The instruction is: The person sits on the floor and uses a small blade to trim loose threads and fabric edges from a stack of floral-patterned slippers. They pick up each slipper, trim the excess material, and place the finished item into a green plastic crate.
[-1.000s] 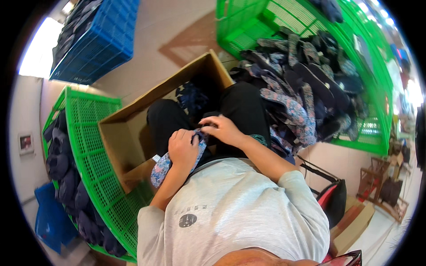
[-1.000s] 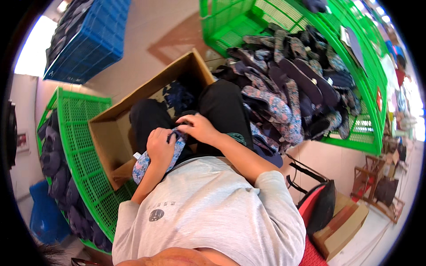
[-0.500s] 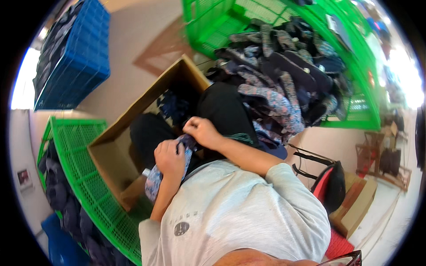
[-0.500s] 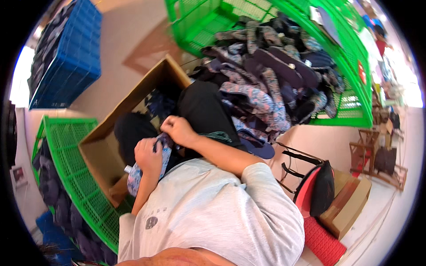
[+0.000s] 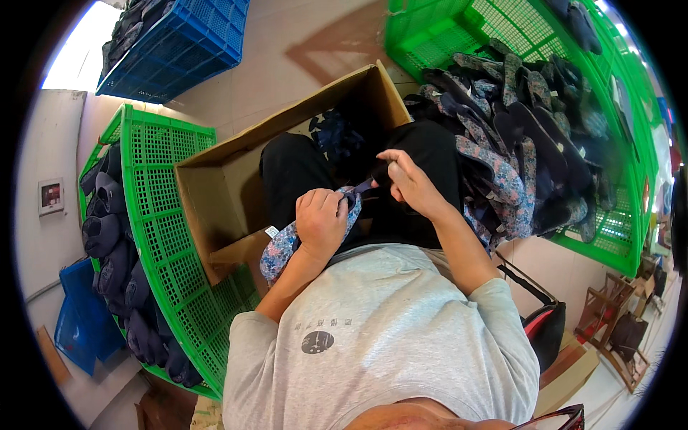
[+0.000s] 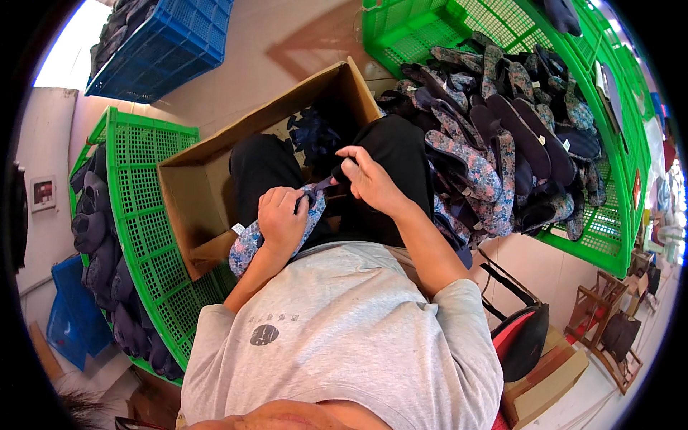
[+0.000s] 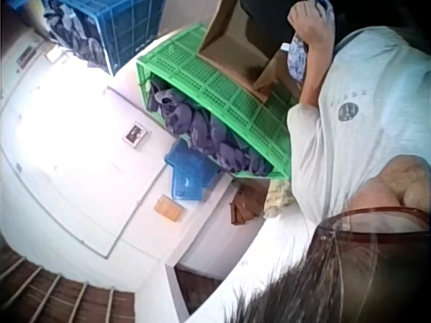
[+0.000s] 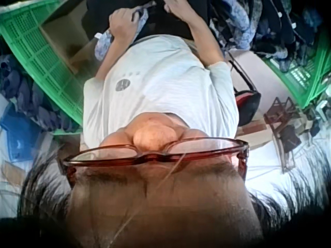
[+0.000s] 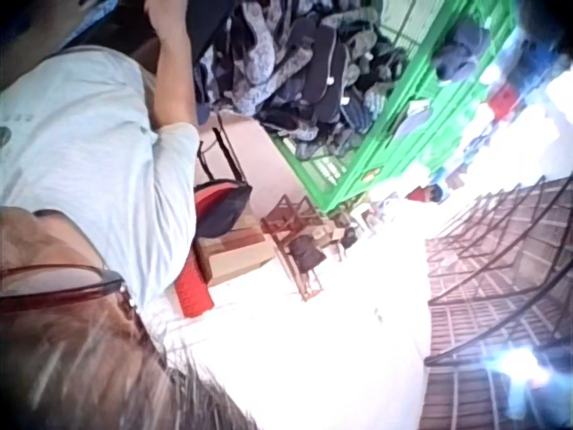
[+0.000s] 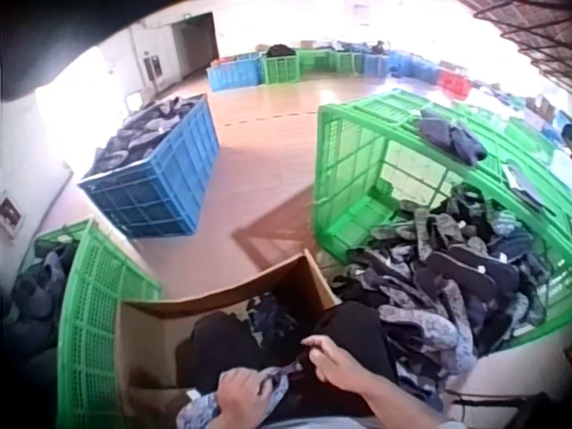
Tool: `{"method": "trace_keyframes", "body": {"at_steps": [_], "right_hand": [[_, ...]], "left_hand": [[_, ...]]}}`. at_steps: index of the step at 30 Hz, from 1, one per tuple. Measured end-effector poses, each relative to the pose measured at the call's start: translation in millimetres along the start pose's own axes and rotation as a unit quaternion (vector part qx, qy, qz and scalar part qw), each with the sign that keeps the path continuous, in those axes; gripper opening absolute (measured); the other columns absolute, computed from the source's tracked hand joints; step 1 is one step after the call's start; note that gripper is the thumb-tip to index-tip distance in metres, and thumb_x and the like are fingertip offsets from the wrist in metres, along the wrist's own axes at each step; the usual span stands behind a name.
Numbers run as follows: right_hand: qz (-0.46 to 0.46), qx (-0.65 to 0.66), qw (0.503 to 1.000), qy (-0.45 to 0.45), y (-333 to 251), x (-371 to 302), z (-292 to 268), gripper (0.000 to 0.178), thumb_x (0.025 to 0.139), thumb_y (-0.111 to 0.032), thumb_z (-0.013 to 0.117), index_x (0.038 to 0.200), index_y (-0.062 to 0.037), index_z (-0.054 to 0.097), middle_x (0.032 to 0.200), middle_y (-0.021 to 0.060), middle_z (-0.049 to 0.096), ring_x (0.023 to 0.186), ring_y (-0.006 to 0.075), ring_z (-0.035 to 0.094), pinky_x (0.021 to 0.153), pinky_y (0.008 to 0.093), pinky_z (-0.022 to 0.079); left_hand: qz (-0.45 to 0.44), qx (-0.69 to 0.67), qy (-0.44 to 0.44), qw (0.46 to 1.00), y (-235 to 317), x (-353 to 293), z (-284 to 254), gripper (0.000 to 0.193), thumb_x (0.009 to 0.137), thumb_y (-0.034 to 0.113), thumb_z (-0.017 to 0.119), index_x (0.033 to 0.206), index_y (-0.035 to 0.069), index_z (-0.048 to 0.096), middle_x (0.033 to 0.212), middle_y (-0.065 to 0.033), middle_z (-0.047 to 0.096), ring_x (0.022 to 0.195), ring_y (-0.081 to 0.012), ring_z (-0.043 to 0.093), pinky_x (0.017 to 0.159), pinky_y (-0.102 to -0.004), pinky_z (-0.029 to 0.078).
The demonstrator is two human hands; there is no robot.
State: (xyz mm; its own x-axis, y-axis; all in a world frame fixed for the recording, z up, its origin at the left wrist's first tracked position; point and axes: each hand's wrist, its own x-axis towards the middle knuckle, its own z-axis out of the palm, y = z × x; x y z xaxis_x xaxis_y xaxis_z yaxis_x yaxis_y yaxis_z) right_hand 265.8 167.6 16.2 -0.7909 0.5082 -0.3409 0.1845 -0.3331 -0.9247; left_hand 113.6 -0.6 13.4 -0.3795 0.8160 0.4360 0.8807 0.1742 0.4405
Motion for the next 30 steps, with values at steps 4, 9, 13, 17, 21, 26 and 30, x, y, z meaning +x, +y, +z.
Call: {"method": "trace_keyframes", "body": {"at_steps": [4,9,13,17,21,26,30], "right_hand": [[0.006,-0.145,0.985,-0.093,-5,-7,-2,0.033,0.104,-0.032,0.05,0.119,-0.0019,0.051,0.095,0.0109,0.069,0.084,0.0194,0.066,0.076,0.0321,0.05],[-0.009,-0.289,0.947,-0.141,-1,-3,6,0.035,0.097,-0.035,0.061,0.113,-0.004,0.058,0.101,0.0166,0.07,0.095,0.0304,0.068,0.083,0.0376,0.05],[-0.018,-0.296,0.947,-0.125,10,4,13,0.031,0.095,-0.035,0.062,0.108,-0.006,0.061,0.099,0.0136,0.071,0.093,0.0315,0.067,0.08,0.0398,0.05],[-0.004,-0.298,0.945,-0.137,7,10,16,0.028,0.096,-0.034,0.06,0.102,-0.0067,0.062,0.092,0.0085,0.072,0.089,0.0282,0.068,0.077,0.0393,0.05],[-0.003,-0.352,0.925,-0.143,-11,11,18,0.027,0.096,-0.034,0.058,0.099,-0.0079,0.063,0.086,0.0055,0.072,0.087,0.0276,0.069,0.076,0.04,0.051],[0.003,-0.395,0.903,-0.17,-18,19,17,0.028,0.096,-0.036,0.057,0.098,-0.0089,0.064,0.084,0.0046,0.073,0.087,0.0281,0.069,0.075,0.041,0.051],[0.005,-0.425,0.884,-0.197,-27,26,16,0.028,0.095,-0.036,0.058,0.098,-0.0094,0.065,0.082,0.0042,0.073,0.087,0.0279,0.068,0.076,0.0418,0.051]], "left_hand": [[0.001,0.002,-0.004,1.0,0,0,0,0.016,0.07,0.005,0.076,0.083,0.007,0.067,0.083,-0.0067,0.064,0.083,-0.0264,0.063,0.077,-0.0391,0.047],[0.01,-0.002,-0.008,1.0,1,1,-2,0.014,0.072,0.005,0.075,0.083,0.007,0.067,0.083,-0.0067,0.064,0.084,-0.0262,0.063,0.078,-0.0399,0.047],[0.021,0.006,-0.002,1.0,1,1,-1,0.013,0.072,0.005,0.074,0.083,0.007,0.067,0.083,-0.0068,0.064,0.084,-0.0262,0.063,0.078,-0.04,0.047],[0.027,0.004,-0.001,1.0,1,0,-1,0.014,0.071,0.005,0.075,0.083,0.007,0.067,0.083,-0.0069,0.064,0.083,-0.0265,0.063,0.078,-0.0399,0.047],[0.03,-0.006,-0.002,1.0,-1,-1,1,0.015,0.07,0.004,0.075,0.08,0.006,0.064,0.082,-0.0074,0.063,0.081,-0.0271,0.063,0.077,-0.04,0.047],[0.041,-0.009,-0.005,0.999,-2,-3,2,0.018,0.07,0.004,0.076,0.077,0.006,0.06,0.081,-0.0081,0.063,0.08,-0.0278,0.062,0.076,-0.0404,0.047],[0.062,-0.019,-0.01,0.998,-3,-2,1,0.017,0.07,0.004,0.075,0.077,0.006,0.059,0.081,-0.0081,0.062,0.081,-0.0282,0.062,0.076,-0.0412,0.046]]}}
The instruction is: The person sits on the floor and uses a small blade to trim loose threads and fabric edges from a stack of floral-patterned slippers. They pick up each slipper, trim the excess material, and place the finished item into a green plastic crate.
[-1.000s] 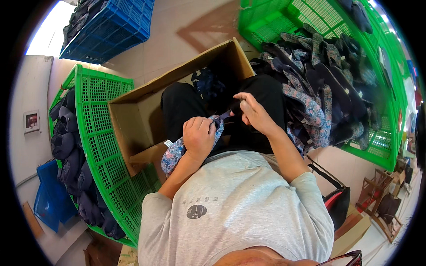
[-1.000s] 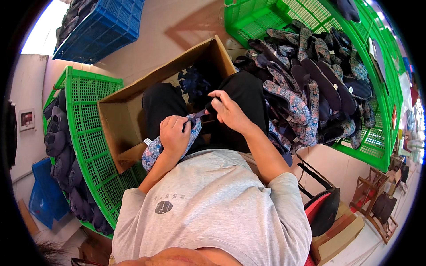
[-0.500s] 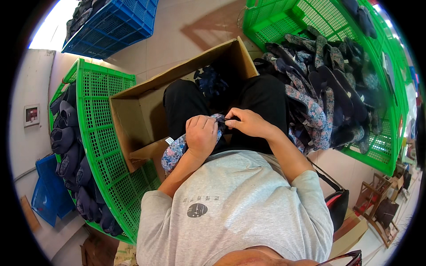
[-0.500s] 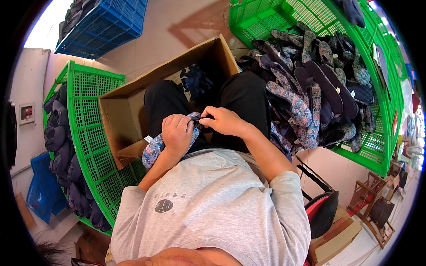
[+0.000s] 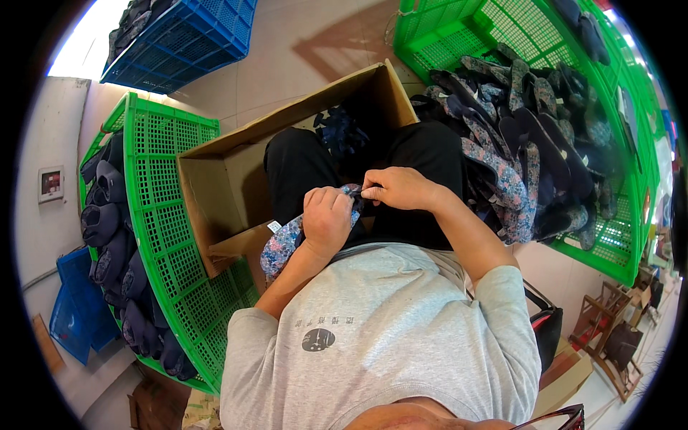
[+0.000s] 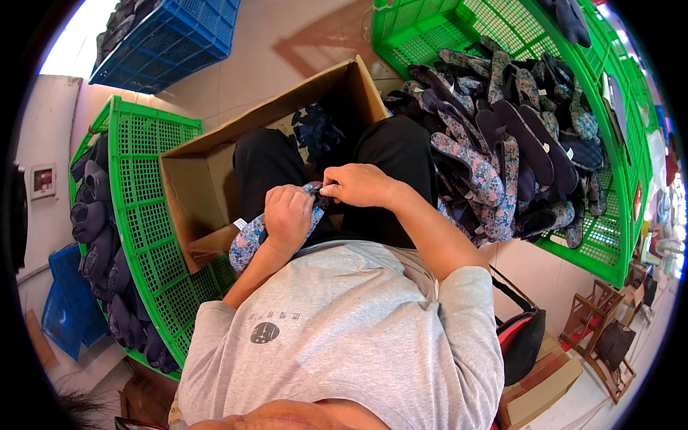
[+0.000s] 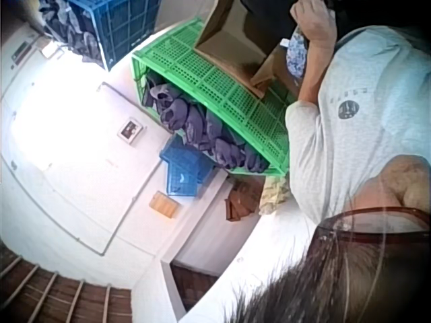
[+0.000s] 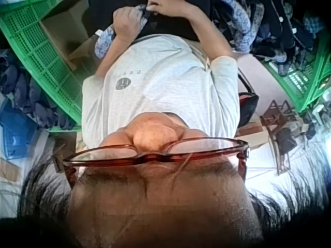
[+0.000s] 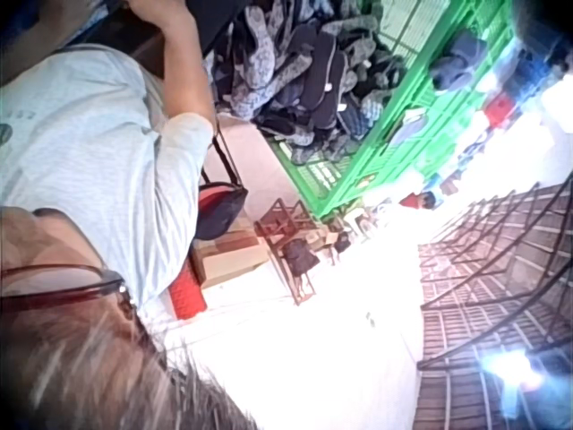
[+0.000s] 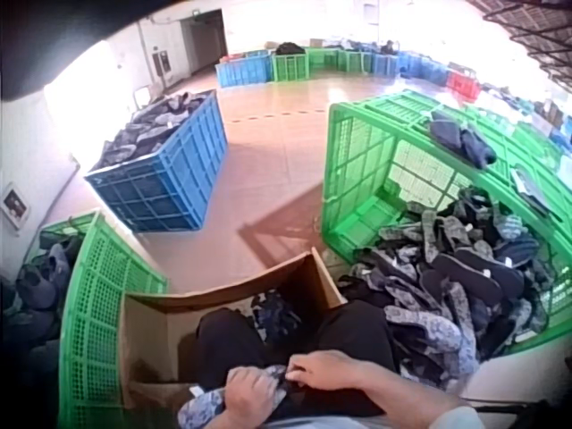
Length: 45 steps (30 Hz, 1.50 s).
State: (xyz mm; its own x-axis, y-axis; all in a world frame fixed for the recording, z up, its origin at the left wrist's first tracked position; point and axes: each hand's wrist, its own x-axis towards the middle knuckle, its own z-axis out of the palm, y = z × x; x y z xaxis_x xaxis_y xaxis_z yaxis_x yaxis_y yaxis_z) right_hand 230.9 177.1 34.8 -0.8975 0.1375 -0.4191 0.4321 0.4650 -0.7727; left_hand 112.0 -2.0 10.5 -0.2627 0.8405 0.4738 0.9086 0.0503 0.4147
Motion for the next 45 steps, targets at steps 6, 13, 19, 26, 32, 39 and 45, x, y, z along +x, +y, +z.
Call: {"method": "trace_keyframes", "body": {"at_steps": [6,13,19,26,32,39,45], "right_hand": [[-0.023,-0.065,0.996,-0.049,-4,10,-11,0.023,0.095,-0.033,0.059,0.098,-0.0106,0.065,0.081,0.0027,0.072,0.084,0.0253,0.068,0.074,0.0395,0.049],[-0.024,-0.083,0.993,-0.082,-6,14,-17,0.026,0.093,-0.036,0.059,0.096,-0.0107,0.066,0.079,0.0037,0.072,0.086,0.0265,0.068,0.076,0.043,0.049],[0.026,0.056,0.998,0.027,11,14,5,0.02,0.093,-0.031,0.06,0.096,-0.0121,0.067,0.076,0.0067,0.07,0.08,0.0258,0.068,0.073,0.0389,0.051],[0.028,0.243,0.933,0.264,42,8,43,0.039,0.094,-0.036,0.068,0.102,0.0011,0.06,0.09,0.0102,0.068,0.078,0.017,0.064,0.075,0.0326,0.051],[0.13,0.417,0.893,0.109,15,-1,44,0.024,0.092,-0.027,0.072,0.097,-0.0061,0.06,0.083,0.0026,0.064,0.069,0.0093,0.058,0.055,0.0238,0.045],[-0.029,0.521,0.824,0.221,16,14,70,0.012,0.09,-0.013,0.072,0.093,-0.01,0.061,0.079,-0.0027,0.059,0.067,0.0054,0.054,0.053,0.0187,0.038],[-0.059,0.505,0.821,0.261,7,10,66,0.009,0.09,-0.008,0.071,0.092,-0.0051,0.062,0.08,-0.0011,0.061,0.073,0.0073,0.056,0.069,0.0242,0.047]], "left_hand": [[0.029,0.008,-0.003,1.0,-1,-1,1,0.015,0.071,0.004,0.072,0.076,0.007,0.058,0.082,-0.0071,0.061,0.083,-0.027,0.061,0.077,-0.0407,0.046],[0.05,0.005,-0.001,0.999,-1,-1,0,0.015,0.072,0.004,0.07,0.072,0.006,0.055,0.081,-0.0067,0.061,0.084,-0.0255,0.061,0.078,-0.0398,0.046],[0.054,0.002,0.008,0.999,1,2,-2,0.015,0.071,0.003,0.07,0.073,0.007,0.056,0.081,-0.0066,0.061,0.084,-0.0247,0.062,0.078,-0.0392,0.046],[0.04,-0.007,0.021,0.999,3,4,-5,0.016,0.07,0.002,0.072,0.075,0.007,0.058,0.08,-0.0062,0.062,0.082,-0.0251,0.062,0.078,-0.0392,0.046],[-0.009,-0.02,0.012,1.0,6,3,-6,0.017,0.069,0.004,0.076,0.077,0.006,0.062,0.078,-0.0079,0.062,0.077,-0.0271,0.062,0.074,-0.0402,0.047],[-0.177,-0.144,-0.175,0.958,-10,18,-24,0.019,0.076,0.003,0.07,0.094,0.004,0.073,0.075,-0.0101,0.06,0.071,-0.0272,0.06,0.067,-0.0359,0.048],[-0.262,-0.276,-0.35,0.856,-30,48,-31,0.02,0.08,0.006,0.068,0.099,0.002,0.073,0.086,-0.007,0.062,0.076,-0.0159,0.058,0.07,-0.0307,0.047]]}}
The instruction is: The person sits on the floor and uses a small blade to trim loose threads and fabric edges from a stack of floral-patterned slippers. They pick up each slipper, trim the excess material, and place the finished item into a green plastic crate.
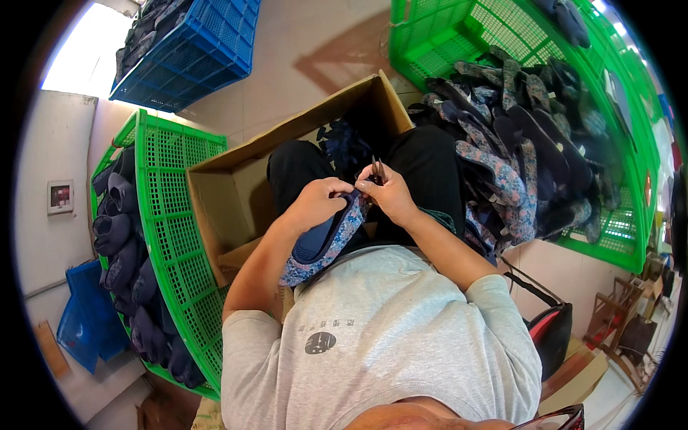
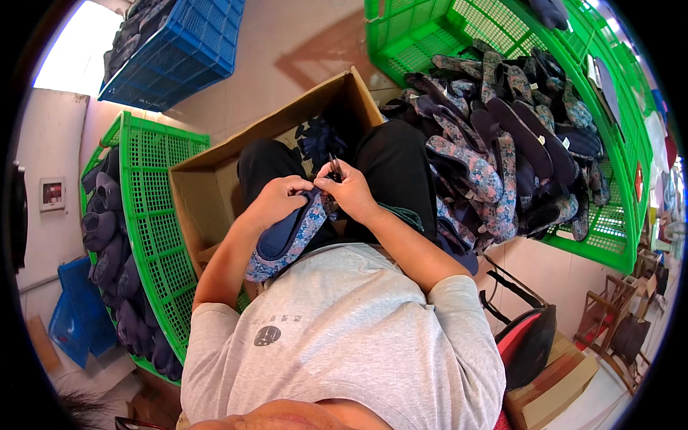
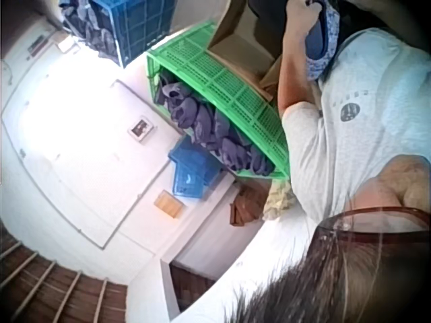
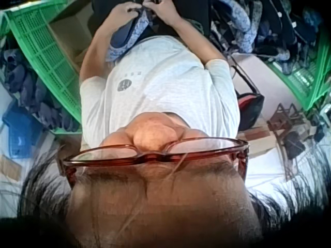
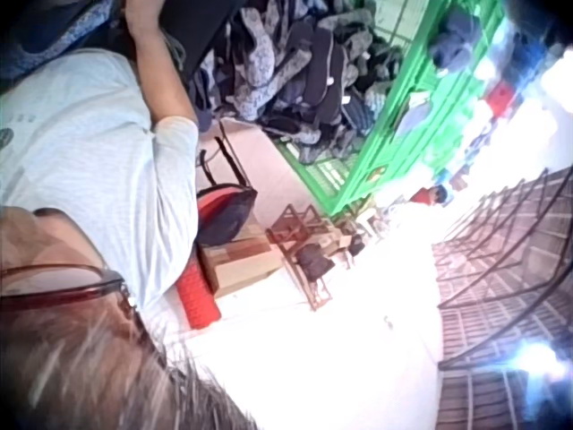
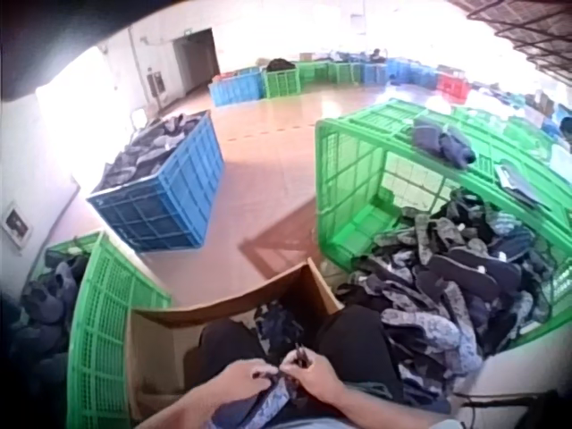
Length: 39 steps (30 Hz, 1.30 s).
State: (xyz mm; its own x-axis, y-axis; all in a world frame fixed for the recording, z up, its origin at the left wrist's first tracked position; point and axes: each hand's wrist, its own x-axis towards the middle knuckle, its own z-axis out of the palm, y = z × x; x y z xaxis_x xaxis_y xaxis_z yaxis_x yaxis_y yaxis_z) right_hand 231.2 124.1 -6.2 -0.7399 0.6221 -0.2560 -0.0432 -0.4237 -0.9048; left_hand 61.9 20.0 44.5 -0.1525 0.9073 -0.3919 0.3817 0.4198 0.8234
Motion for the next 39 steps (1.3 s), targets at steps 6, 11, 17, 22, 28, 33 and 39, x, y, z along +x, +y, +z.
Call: {"method": "trace_keyframes", "body": {"at_steps": [6,11,17,22,28,33,39], "right_hand": [[-0.022,-0.037,0.999,-0.033,-7,-2,-3,0.008,0.091,-0.008,0.07,0.095,-0.0046,0.064,0.083,-0.0005,0.062,0.077,0.0072,0.058,0.071,0.0235,0.048],[-0.004,0.006,0.999,0.05,-15,-7,-16,0.018,0.1,-0.017,0.06,0.113,-0.0046,0.064,0.092,0.0028,0.064,0.075,0.0076,0.059,0.06,0.0214,0.046],[0.057,-0.052,0.996,-0.052,-29,-40,-45,0.032,0.107,-0.031,0.045,0.125,-0.0053,0.052,0.087,0.0037,0.064,0.058,0.0046,0.047,0.051,0.0196,0.038],[0.113,-0.113,0.979,-0.126,-13,-49,-35,0.029,0.106,-0.033,0.047,0.112,-0.0045,0.051,0.082,0.0018,0.06,0.068,0.0074,0.05,0.063,0.0245,0.044],[0.077,-0.106,0.986,-0.102,6,-33,-16,0.022,0.103,-0.023,0.054,0.102,-0.0014,0.053,0.087,0.0043,0.061,0.082,0.012,0.061,0.076,0.0286,0.049],[0.025,-0.216,0.972,-0.085,14,-20,-15,0.023,0.101,-0.024,0.056,0.097,-0.0013,0.053,0.083,0.0071,0.063,0.078,0.0148,0.062,0.073,0.0309,0.049],[0.03,-0.243,0.966,-0.089,11,-11,-13,0.024,0.101,-0.025,0.056,0.095,-0.0018,0.053,0.08,0.0063,0.064,0.074,0.0154,0.062,0.069,0.0318,0.049]], "left_hand": [[-0.04,-0.022,-0.12,0.992,13,22,-19,0.014,0.081,0.013,0.074,0.088,0.002,0.07,0.079,-0.0019,0.06,0.073,-0.01,0.055,0.067,-0.0265,0.044],[-0.045,-0.086,-0.142,0.985,12,36,-19,0.013,0.082,0.008,0.074,0.076,0.0,0.066,0.079,-0.0007,0.055,0.078,-0.0123,0.054,0.073,-0.0266,0.043],[0.007,-0.205,-0.15,0.967,-25,48,-17,0.008,0.085,0.007,0.072,0.082,0.0,0.07,0.084,-0.001,0.06,0.087,-0.0134,0.061,0.084,-0.0253,0.046],[-0.11,-0.352,-0.139,0.919,-23,52,-11,0.011,0.09,0.011,0.068,0.09,-0.001,0.07,0.091,-0.0077,0.071,0.083,-0.0141,0.064,0.084,-0.0272,0.05],[-0.142,-0.353,-0.116,0.918,-25,59,-7,0.012,0.09,0.011,0.068,0.092,-0.001,0.069,0.089,-0.0086,0.07,0.081,-0.0164,0.065,0.081,-0.0289,0.051],[-0.178,-0.359,-0.108,0.91,-29,61,-5,0.012,0.087,0.012,0.071,0.091,0.001,0.068,0.088,-0.0081,0.069,0.081,-0.0169,0.065,0.079,-0.0293,0.051],[-0.196,-0.35,-0.101,0.91,-27,62,-3,0.011,0.086,0.012,0.073,0.09,0.003,0.067,0.087,-0.0072,0.069,0.079,-0.0169,0.064,0.075,-0.0294,0.051]]}}
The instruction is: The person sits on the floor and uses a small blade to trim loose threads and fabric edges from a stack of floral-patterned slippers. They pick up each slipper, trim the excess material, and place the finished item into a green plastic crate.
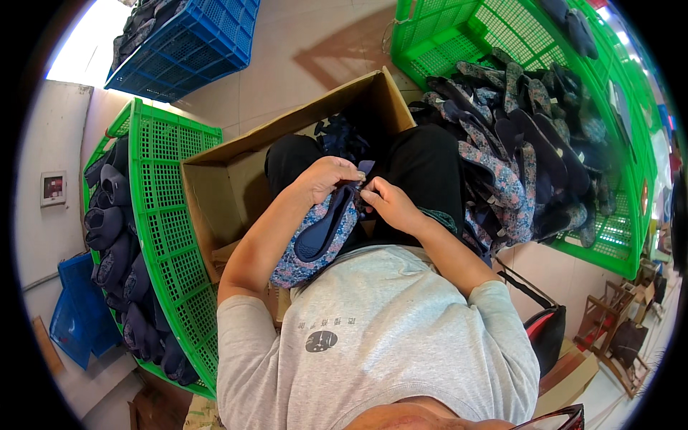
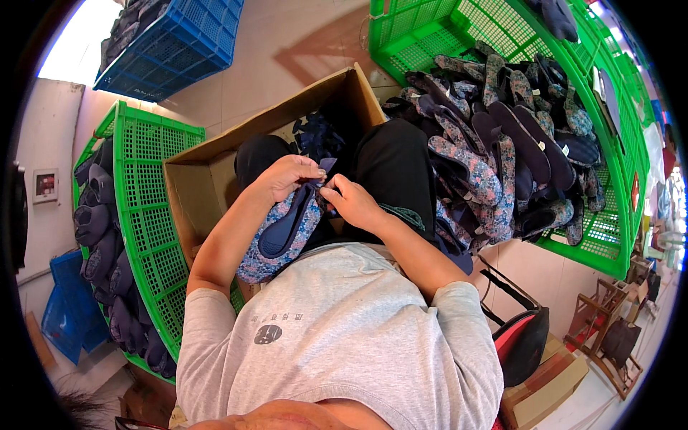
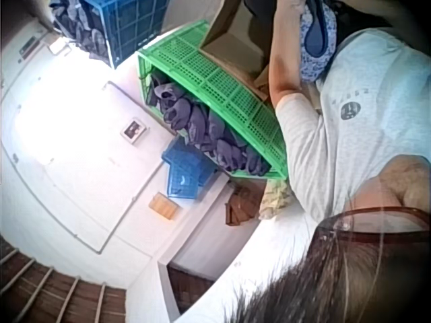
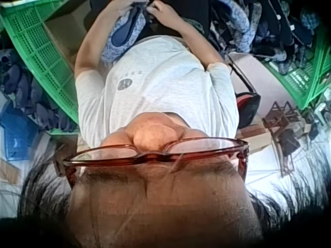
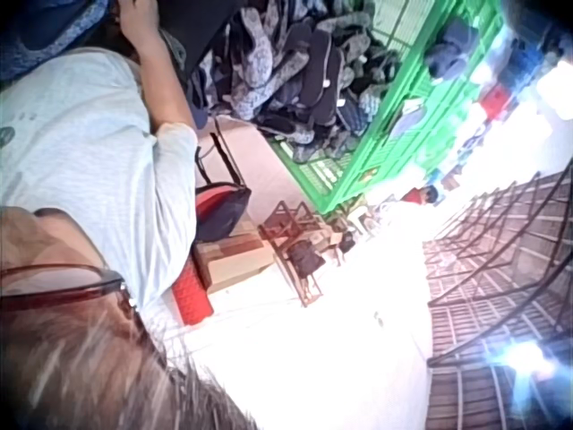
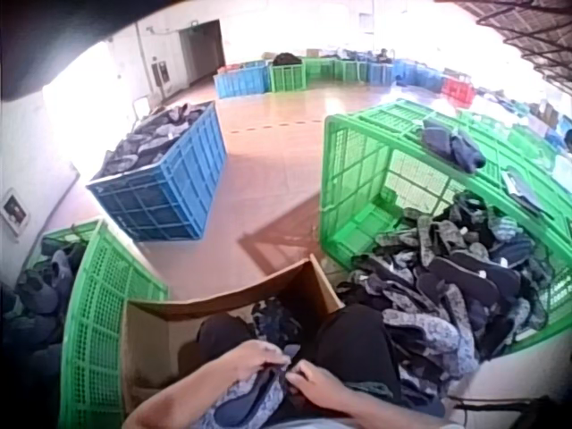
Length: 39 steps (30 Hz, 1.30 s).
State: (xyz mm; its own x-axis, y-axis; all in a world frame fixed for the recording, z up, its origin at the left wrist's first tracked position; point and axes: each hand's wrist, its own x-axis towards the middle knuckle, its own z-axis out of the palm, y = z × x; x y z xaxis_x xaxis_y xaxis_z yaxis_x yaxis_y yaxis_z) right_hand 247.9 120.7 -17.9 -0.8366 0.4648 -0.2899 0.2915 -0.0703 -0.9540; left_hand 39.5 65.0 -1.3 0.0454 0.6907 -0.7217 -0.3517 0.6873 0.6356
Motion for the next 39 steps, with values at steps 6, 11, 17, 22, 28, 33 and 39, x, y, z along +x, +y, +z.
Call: {"method": "trace_keyframes", "body": {"at_steps": [6,11,17,22,28,33,39], "right_hand": [[0.117,0.108,0.987,-0.023,-20,2,-1,0.021,0.102,-0.025,0.056,0.094,-0.0059,0.055,0.081,-0.0002,0.06,0.071,0.008,0.056,0.062,0.0249,0.044],[0.146,0.132,0.98,-0.03,-26,2,-2,0.018,0.102,-0.024,0.056,0.094,-0.0083,0.055,0.082,-0.002,0.059,0.069,0.0055,0.052,0.058,0.0215,0.04],[0.159,0.153,0.975,-0.028,-26,3,-1,0.018,0.102,-0.024,0.057,0.094,-0.0086,0.055,0.082,-0.0028,0.058,0.069,0.0059,0.052,0.057,0.0215,0.04],[0.157,0.155,0.975,-0.025,-18,5,-1,0.017,0.102,-0.024,0.057,0.093,-0.0093,0.055,0.082,-0.003,0.058,0.069,0.0062,0.053,0.057,0.021,0.039],[0.18,0.151,0.972,-0.011,-17,6,-1,0.015,0.101,-0.024,0.058,0.093,-0.0111,0.057,0.082,-0.0026,0.059,0.067,0.0061,0.054,0.056,0.0204,0.039],[0.195,0.2,0.96,0.013,-6,3,-2,0.015,0.101,-0.025,0.058,0.093,-0.0123,0.057,0.075,-0.0023,0.058,0.057,0.0043,0.046,0.048,0.019,0.032],[0.189,0.262,0.946,0.033,-5,-8,-7,0.016,0.103,-0.027,0.055,0.096,-0.0128,0.057,0.07,-0.0024,0.056,0.052,0.0033,0.036,0.045,0.019,0.024]], "left_hand": [[0.003,-0.022,0.023,0.999,1,-1,8,0.009,0.085,0.008,0.071,0.087,0.0,0.071,0.081,-0.0114,0.07,0.071,-0.019,0.066,0.071,-0.0298,0.054],[-0.003,-0.024,0.035,0.999,2,-1,10,0.008,0.085,0.006,0.071,0.088,-0.001,0.071,0.082,-0.0127,0.071,0.071,-0.0204,0.068,0.071,-0.0303,0.055],[-0.006,-0.013,0.042,0.999,1,1,10,0.008,0.085,0.006,0.071,0.087,-0.001,0.07,0.081,-0.0129,0.071,0.07,-0.0203,0.067,0.07,-0.0301,0.056],[-0.009,-0.006,0.049,0.999,0,1,11,0.008,0.085,0.006,0.071,0.087,-0.001,0.071,0.081,-0.0125,0.07,0.07,-0.02,0.067,0.069,-0.0294,0.056],[0.0,0.007,0.056,0.998,-5,5,9,0.008,0.085,0.008,0.073,0.085,0.001,0.07,0.079,-0.0091,0.069,0.07,-0.0176,0.065,0.067,-0.0286,0.053],[0.062,0.012,0.102,0.993,-5,6,10,0.011,0.087,0.011,0.072,0.09,0.0,0.07,0.081,-0.0051,0.067,0.073,-0.0135,0.061,0.069,-0.0286,0.049],[0.337,0.432,0.312,0.776,1,3,0,0.024,0.091,0.015,0.066,0.106,-0.004,0.068,0.097,-0.0171,0.071,0.086,-0.0266,0.068,0.078,-0.0341,0.052]]}}
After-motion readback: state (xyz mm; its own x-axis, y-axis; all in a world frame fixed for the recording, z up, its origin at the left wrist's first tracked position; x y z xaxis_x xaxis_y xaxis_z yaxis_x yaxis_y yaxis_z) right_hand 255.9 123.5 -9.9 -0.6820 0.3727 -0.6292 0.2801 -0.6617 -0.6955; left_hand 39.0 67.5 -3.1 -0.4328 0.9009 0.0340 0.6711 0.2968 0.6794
